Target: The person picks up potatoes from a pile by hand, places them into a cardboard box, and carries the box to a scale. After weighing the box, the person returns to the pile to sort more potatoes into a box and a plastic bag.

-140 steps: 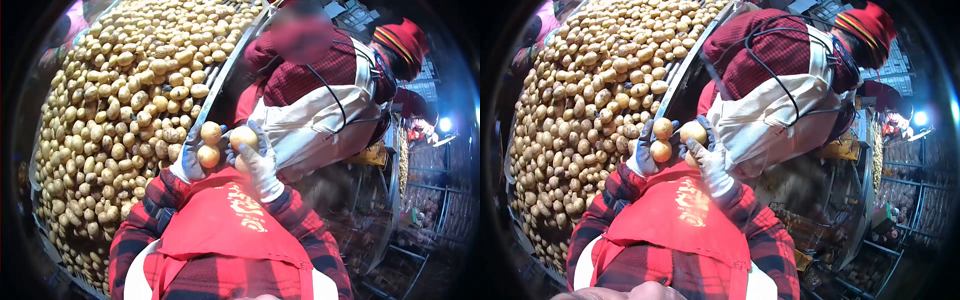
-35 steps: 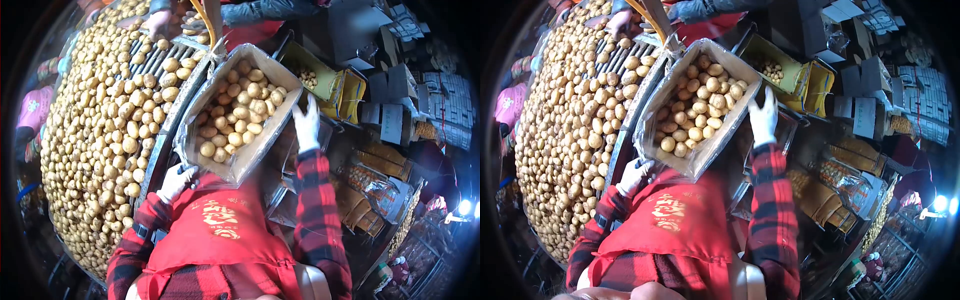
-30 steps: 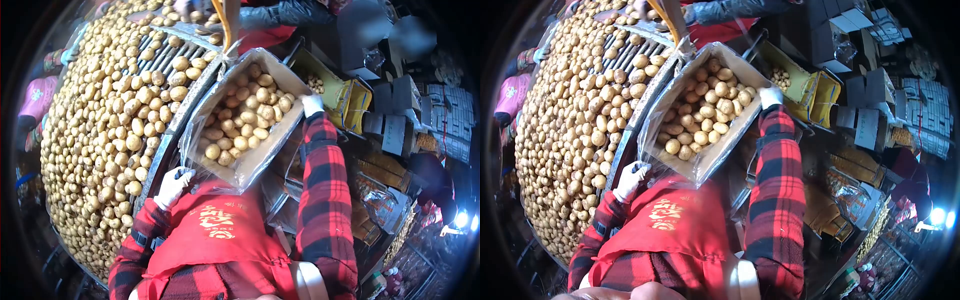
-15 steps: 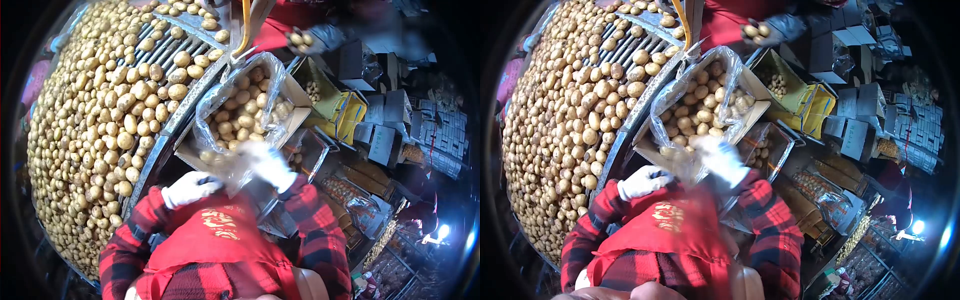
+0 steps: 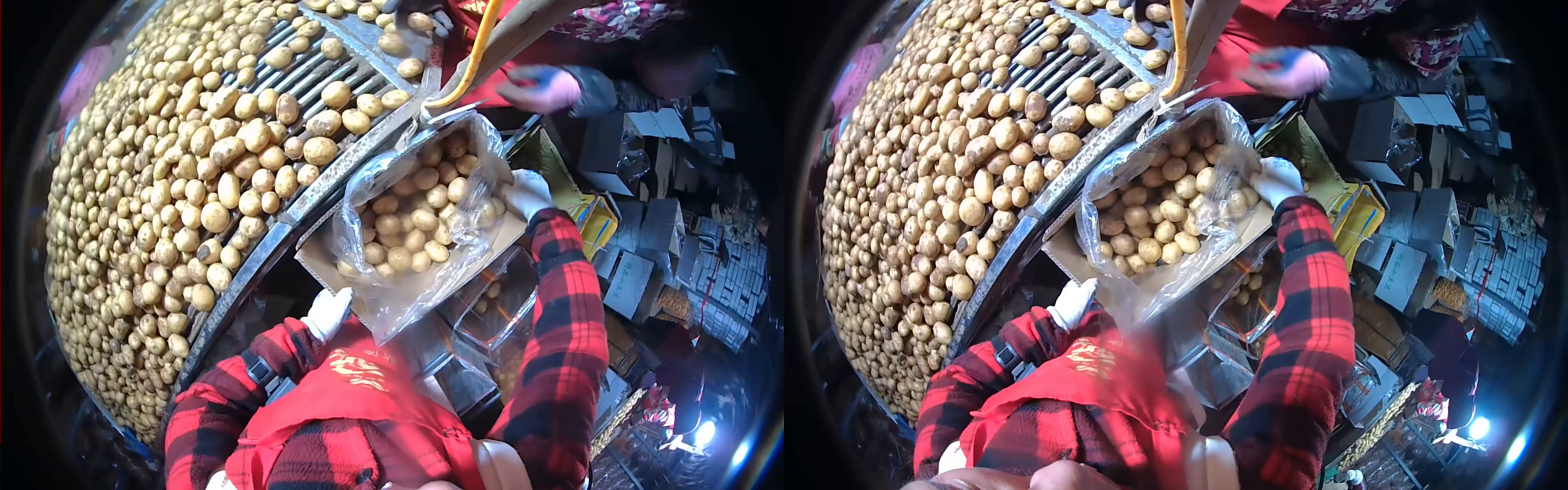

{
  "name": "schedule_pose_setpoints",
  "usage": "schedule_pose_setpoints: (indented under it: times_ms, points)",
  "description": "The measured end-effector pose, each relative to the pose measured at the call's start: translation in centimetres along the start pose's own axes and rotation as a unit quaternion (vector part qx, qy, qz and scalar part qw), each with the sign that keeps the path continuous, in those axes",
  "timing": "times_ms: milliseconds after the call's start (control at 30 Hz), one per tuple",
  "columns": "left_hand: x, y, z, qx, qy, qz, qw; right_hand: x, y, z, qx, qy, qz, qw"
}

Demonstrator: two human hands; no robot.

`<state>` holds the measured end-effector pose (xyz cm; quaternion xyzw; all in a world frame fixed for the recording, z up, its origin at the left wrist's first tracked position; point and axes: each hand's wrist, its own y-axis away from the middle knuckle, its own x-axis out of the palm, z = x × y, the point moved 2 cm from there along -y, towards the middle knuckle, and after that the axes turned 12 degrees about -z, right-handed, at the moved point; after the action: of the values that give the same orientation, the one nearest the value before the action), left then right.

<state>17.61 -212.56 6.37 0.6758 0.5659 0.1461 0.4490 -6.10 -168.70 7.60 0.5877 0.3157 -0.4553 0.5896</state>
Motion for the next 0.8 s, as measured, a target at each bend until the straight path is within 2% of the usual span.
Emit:
schedule_pose_setpoints:
  times_ms: [67,167,200,233,300,367,400,433,500,533,567,633,667,767,800]
  points:
    - [-0.2,0.8,-0.3,-0.02,0.025,-0.022,0.999,0.1,1.1,1.2,-0.022,0.058,-0.018,0.998]
    - [-1.8,0.6,2.9,0.075,-0.029,-0.066,0.995,-0.3,4.0,1.8,-0.046,0.064,-0.013,0.997]
    - [-2.7,0.7,4.0,0.073,0.011,-0.069,0.995,-0.6,5.4,1.9,-0.076,0.071,-0.007,0.995]
    - [-3.8,0.6,5.7,0.045,0.003,-0.049,0.998,-1.1,7.7,1.8,-0.114,0.046,-0.067,0.99]
    - [-5.4,0.5,7.6,0.063,0.059,-0.065,0.994,-2.6,12.3,2.8,-0.114,0.048,-0.066,0.99]
    - [-6.9,0.0,9.6,0.043,0.053,-0.057,0.996,-4.9,16.8,4.7,-0.077,0.047,-0.042,0.995]
    - [-7.5,0.9,8.9,0.04,0.082,-0.054,0.994,-6.1,18.3,5.7,-0.043,0.044,0.019,0.998]
    - [-8.1,1.2,9.8,0.03,0.102,-0.05,0.993,-6.7,20.5,6.1,-0.034,0.014,-0.003,0.999]
    - [-9.0,2.5,9.8,-0.002,0.135,-0.037,0.99,-7.7,23.7,6.9,-0.035,0.046,0.031,0.998]
    - [-9.6,3.4,9.6,0.0,0.114,-0.023,0.993,-6.5,25.7,5.6,-0.08,0.052,-0.029,0.995]
    - [-10.4,4.2,9.0,0.004,0.093,-0.009,0.996,-8.2,28.0,7.0,-0.027,0.023,-0.051,0.998]
    - [-11.7,5.7,8.7,0.022,0.077,0.019,0.997,-10.0,32.5,8.5,0.018,0.005,-0.025,1.0]
    - [-12.3,6.4,8.7,0.037,0.078,0.034,0.996,-10.0,35.1,8.6,-0.008,0.007,-0.065,0.998]
    - [-14.0,7.3,9.9,0.072,0.099,0.076,0.99,-9.3,43.3,9.2,0.026,-0.019,-0.097,0.995]
    - [-14.9,7.7,9.4,0.107,0.091,0.08,0.987,-9.7,46.2,10.7,-0.031,0.031,-0.13,0.991]
